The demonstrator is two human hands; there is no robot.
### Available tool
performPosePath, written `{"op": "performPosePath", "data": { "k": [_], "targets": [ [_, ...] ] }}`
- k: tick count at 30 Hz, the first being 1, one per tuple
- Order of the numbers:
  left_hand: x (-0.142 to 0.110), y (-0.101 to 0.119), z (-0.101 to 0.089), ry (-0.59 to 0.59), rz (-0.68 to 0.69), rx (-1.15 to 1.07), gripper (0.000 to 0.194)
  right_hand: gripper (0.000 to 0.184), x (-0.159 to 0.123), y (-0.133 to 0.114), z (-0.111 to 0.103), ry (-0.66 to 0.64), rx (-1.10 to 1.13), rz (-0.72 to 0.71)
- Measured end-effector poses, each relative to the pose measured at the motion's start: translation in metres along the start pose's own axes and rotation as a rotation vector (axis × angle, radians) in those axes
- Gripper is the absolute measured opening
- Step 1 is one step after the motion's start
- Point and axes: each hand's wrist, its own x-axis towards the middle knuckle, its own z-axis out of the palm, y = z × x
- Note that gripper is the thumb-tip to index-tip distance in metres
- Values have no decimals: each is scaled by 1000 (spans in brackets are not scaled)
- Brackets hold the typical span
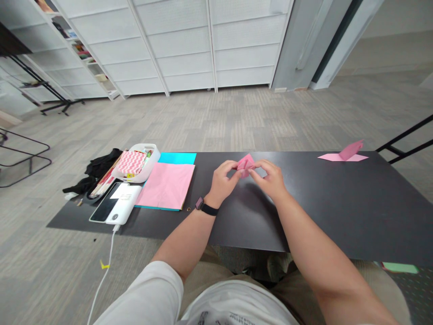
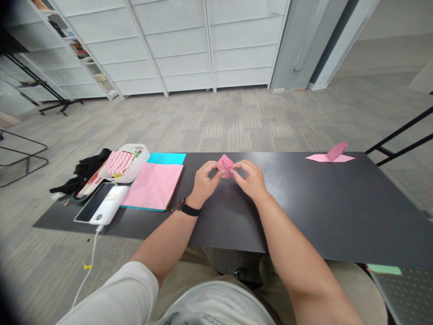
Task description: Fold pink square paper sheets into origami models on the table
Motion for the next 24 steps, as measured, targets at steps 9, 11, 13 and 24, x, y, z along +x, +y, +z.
{"op": "performPosePath", "data": {
  "k": [9, 11, 13, 24],
  "targets": [
    [-1, 4, 1, 38, -41, -24, 20, 11, -2, -7, 4, 32, -41, -37],
    [-1, 5, 0, 16, -28, -19, 21, 11, -1, -8, 3, 50, -39, -19],
    [-1, 5, 0, -13, -11, -9, 21, 11, 0, -8, 2, 73, -34, 9],
    [-3, -7, 1, 32, -15, 115, 15, 10, -2, -7, 5, -26, 37, -10]
  ]
}}
